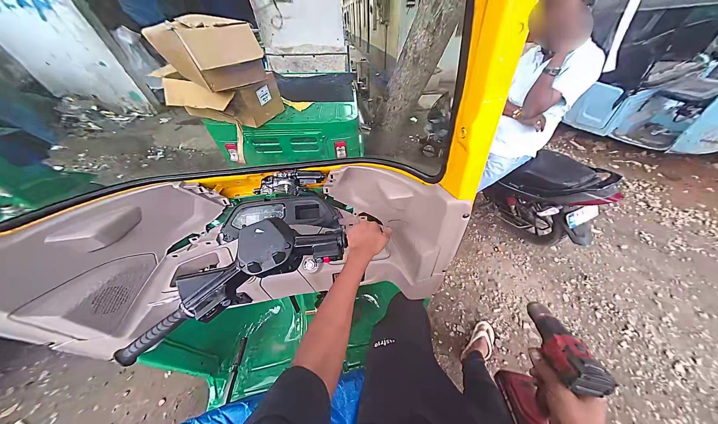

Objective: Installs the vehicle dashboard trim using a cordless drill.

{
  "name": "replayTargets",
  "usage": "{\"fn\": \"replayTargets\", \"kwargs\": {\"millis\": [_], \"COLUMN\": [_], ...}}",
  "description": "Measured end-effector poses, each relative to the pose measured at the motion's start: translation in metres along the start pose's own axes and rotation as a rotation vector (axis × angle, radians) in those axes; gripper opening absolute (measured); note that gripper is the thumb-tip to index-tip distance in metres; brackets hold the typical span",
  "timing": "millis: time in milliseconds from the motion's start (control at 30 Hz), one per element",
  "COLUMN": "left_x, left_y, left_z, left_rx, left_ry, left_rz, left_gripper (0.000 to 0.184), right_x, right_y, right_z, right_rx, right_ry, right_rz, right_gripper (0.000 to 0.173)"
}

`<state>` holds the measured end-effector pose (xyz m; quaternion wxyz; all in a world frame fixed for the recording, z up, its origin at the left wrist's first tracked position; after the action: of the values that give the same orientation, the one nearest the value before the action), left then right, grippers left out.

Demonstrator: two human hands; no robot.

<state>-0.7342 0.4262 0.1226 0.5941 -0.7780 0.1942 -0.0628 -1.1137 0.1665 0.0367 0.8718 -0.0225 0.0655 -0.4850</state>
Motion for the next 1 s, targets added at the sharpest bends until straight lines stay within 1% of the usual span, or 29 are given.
{"fn": "replayTargets", "kwargs": {"millis": [33,100,167,233,267,300,333,367,400,433,467,500,533,567,600,667,700,733,767,800,833,900,967,1000], "left_x": [-0.019,-0.067,-0.126,-0.176,-0.190,-0.193,-0.189,-0.177,-0.159,-0.136,-0.108,-0.074,-0.035,0.007,0.048,0.107,0.124,0.134,0.139,0.141,0.146,0.145,0.135,0.119], "left_y": [0.002,0.014,0.031,0.046,0.050,0.053,0.051,0.045,0.036,0.027,0.021,0.017,0.011,0.005,-0.001,-0.004,-0.001,0.003,0.007,0.011,0.013,0.023,0.014,0.008], "left_z": [0.002,0.017,0.049,0.089,0.103,0.110,0.107,0.096,0.082,0.067,0.051,0.032,0.015,0.001,-0.011,-0.033,-0.040,-0.045,-0.045,-0.045,-0.046,-0.046,-0.044,-0.041], "left_rx": [0.020,0.104,0.192,0.255,0.277,0.284,0.268,0.220,0.121,-0.026,-0.193,-0.317,-0.379,-0.411,-0.437,-0.467,-0.461,-0.462,-0.465,-0.461,-0.460,-0.488,-0.522,-0.566], "left_ry": [0.041,0.159,0.292,0.438,0.499,0.533,0.519,0.463,0.412,0.396,0.422,0.468,0.509,0.528,0.544,0.540,0.516,0.500,0.502,0.515,0.530,0.503,0.504,0.518], "left_rz": [0.047,0.117,0.186,0.231,0.227,0.212,0.242,0.296,0.297,0.181,-0.042,-0.307,-0.539,-0.716,-0.843,-0.943,-0.998,-1.077,-1.139,-1.182,-1.215,-1.270,-1.313,-1.306], "left_gripper": [0.068,0.067,0.063,0.059,0.058,0.059,0.062,0.069,0.077,0.076,0.065,0.051,0.045,0.044,0.046,0.051,0.052,0.051,0.049,0.047,0.045,0.047,0.048,0.043], "right_x": [0.000,0.003,0.010,0.011,0.010,0.011,0.010,0.010,0.008,0.005,0.003,0.001,0.001,0.001,0.001,-0.006,-0.013,-0.016,-0.012,-0.005,-0.003,-0.001,0.006,0.008], "right_y": [0.004,0.011,0.013,0.009,0.006,0.005,0.004,0.005,0.009,0.015,0.022,0.032,0.044,0.058,0.074,0.113,0.137,0.160,0.183,0.205,0.231,0.287,0.346,0.374], "right_z": [0.015,0.039,0.060,0.074,0.082,0.094,0.108,0.122,0.138,0.156,0.175,0.196,0.216,0.235,0.251,0.284,0.296,0.304,0.309,0.311,0.315,0.317,0.311,0.304], "right_rx": [0.047,0.126,0.149,0.164,0.168,0.170,0.160,0.157,0.152,0.141,0.116,0.090,0.066,0.039,0.017,-0.088,-0.124,-0.111,-0.086,-0.066,-0.059,-0.166,-0.218,-0.231], "right_ry": [-0.038,-0.098,-0.132,-0.149,-0.146,-0.141,-0.134,-0.141,-0.153,-0.161,-0.167,-0.168,-0.165,-0.157,-0.149,-0.132,-0.130,-0.133,-0.118,-0.075,-0.036,0.025,0.082,0.122], "right_rz": [0.028,0.112,0.200,0.289,0.340,0.401,0.477,0.561,0.645,0.727,0.796,0.861,0.918,0.966,1.001,0.998,0.964,0.944,0.964,1.001,0.984,0.939,0.936,0.930], "right_gripper": [0.045,0.037,0.033,0.038,0.041,0.045,0.047,0.047,0.047,0.047,0.049,0.051,0.053,0.054,0.053,0.044,0.034,0.028,0.028,0.035,0.037,0.034,0.029,0.027]}}
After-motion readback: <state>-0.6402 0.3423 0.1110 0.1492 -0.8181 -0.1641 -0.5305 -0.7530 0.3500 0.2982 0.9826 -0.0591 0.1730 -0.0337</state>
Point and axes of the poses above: each hand's wrist, its own x-axis towards the middle knuckle, its own y-axis out of the palm, z = x × y, the point moved 1 cm from there along x, towards the middle knuckle, and after that the axes turned 8 degrees about y, right-handed, at the moved point
